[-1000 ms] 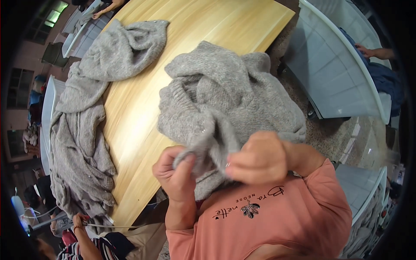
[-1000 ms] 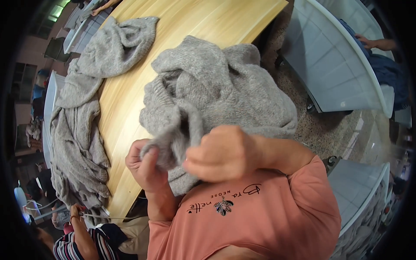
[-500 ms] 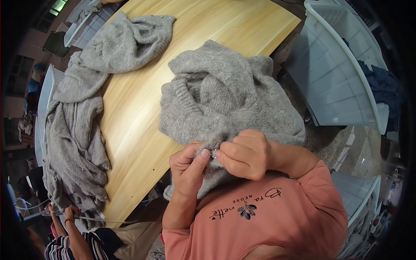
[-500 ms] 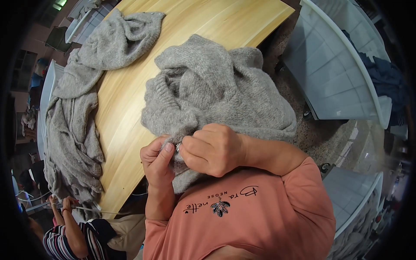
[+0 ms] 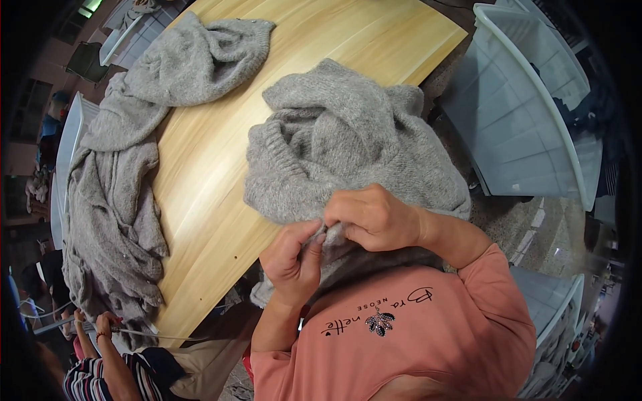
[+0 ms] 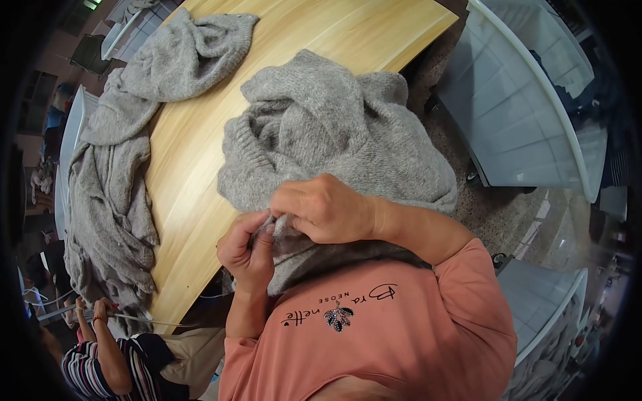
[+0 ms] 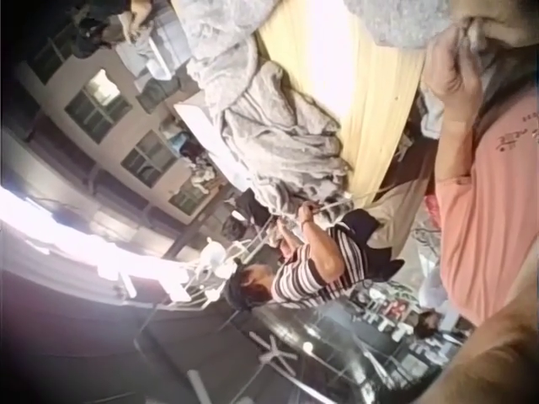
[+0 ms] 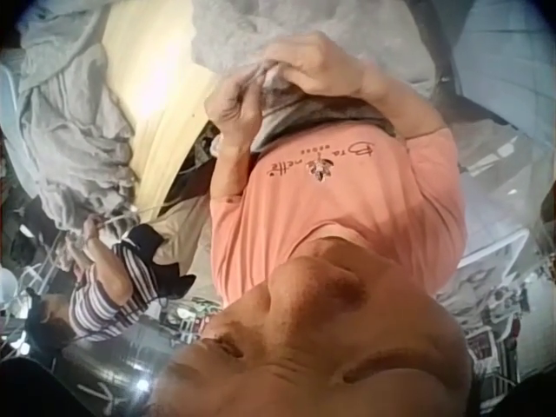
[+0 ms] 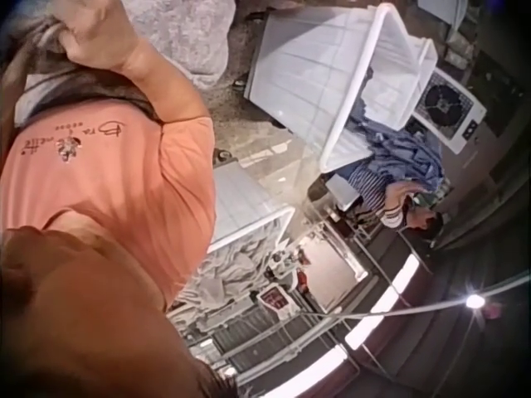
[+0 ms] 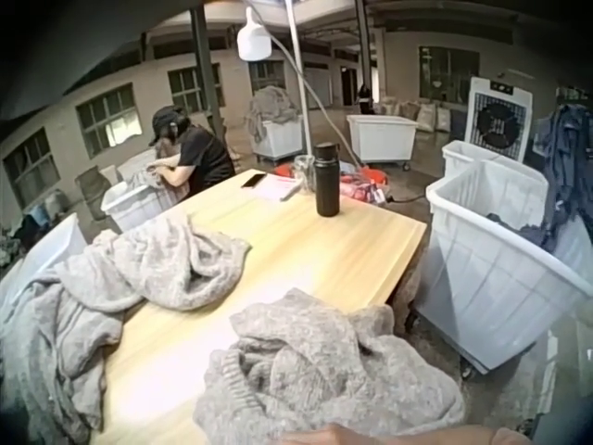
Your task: Inspecting grey knitted sweaters and removing lint or loose threads by hand and with snips.
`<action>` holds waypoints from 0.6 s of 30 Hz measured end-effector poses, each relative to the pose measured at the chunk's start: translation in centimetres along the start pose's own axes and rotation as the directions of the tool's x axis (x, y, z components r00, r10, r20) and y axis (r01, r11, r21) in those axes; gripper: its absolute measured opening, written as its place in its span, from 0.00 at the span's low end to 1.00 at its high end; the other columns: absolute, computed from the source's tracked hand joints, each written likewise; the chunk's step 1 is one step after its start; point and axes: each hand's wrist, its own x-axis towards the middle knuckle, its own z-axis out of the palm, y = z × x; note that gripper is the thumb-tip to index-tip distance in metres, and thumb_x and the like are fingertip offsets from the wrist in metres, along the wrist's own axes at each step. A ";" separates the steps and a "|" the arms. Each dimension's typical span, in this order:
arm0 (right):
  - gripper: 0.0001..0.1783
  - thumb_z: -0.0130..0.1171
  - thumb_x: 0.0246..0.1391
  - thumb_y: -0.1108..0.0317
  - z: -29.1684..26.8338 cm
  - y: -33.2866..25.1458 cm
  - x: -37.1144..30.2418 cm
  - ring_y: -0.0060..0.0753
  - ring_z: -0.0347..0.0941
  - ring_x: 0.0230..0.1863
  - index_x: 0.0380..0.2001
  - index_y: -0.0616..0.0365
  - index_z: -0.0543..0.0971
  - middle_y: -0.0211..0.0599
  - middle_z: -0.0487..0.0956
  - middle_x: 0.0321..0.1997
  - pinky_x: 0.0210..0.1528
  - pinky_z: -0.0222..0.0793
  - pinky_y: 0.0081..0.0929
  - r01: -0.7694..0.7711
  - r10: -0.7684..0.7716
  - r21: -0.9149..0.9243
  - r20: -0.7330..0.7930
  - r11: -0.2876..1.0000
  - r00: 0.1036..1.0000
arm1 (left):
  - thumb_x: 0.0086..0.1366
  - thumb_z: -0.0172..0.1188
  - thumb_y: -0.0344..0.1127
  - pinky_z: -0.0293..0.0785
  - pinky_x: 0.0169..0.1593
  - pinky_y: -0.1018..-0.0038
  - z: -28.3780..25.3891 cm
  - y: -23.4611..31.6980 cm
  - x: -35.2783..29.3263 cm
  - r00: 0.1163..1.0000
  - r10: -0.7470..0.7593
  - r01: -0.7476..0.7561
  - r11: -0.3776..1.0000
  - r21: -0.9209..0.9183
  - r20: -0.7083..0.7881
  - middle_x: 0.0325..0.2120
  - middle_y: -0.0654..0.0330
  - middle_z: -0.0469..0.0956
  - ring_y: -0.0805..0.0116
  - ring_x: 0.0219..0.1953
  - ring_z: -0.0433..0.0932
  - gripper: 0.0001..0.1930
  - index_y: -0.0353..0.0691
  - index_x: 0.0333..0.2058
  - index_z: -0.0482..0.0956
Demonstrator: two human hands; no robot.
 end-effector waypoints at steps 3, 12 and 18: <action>0.14 0.56 0.30 0.82 0.8 0.3 -0.3 0.41 0.72 0.23 0.27 0.61 0.71 0.40 0.73 0.25 0.22 0.67 0.32 -0.059 0.057 -0.039 -0.059 0.998 0.997 | 0.48 0.59 0.17 0.72 0.27 0.76 0.1 -0.3 -0.1 0.989 0.139 -0.132 0.982 0.132 -0.045 0.24 0.52 0.77 0.63 0.23 0.76 0.10 0.32 0.31 0.77; 0.10 0.58 0.30 0.74 2.3 -0.3 -0.5 0.38 0.68 0.16 0.17 0.56 0.66 0.34 0.66 0.15 0.18 0.63 0.32 0.012 -0.049 -0.232 -0.157 0.973 0.986 | 0.51 0.55 0.16 0.72 0.25 0.75 0.5 -0.6 -0.9 0.930 0.363 -0.303 0.839 0.452 -0.051 0.22 0.52 0.76 0.61 0.21 0.75 0.11 0.34 0.33 0.75; 0.12 0.60 0.28 0.72 3.1 0.3 0.0 0.37 0.67 0.16 0.18 0.56 0.66 0.33 0.65 0.14 0.17 0.62 0.31 0.029 -0.104 -0.310 -0.228 0.950 0.968 | 0.50 0.56 0.19 0.70 0.21 0.73 1.2 -0.9 -0.8 0.896 0.433 -0.350 0.828 0.437 -0.102 0.21 0.52 0.75 0.61 0.19 0.73 0.10 0.31 0.34 0.75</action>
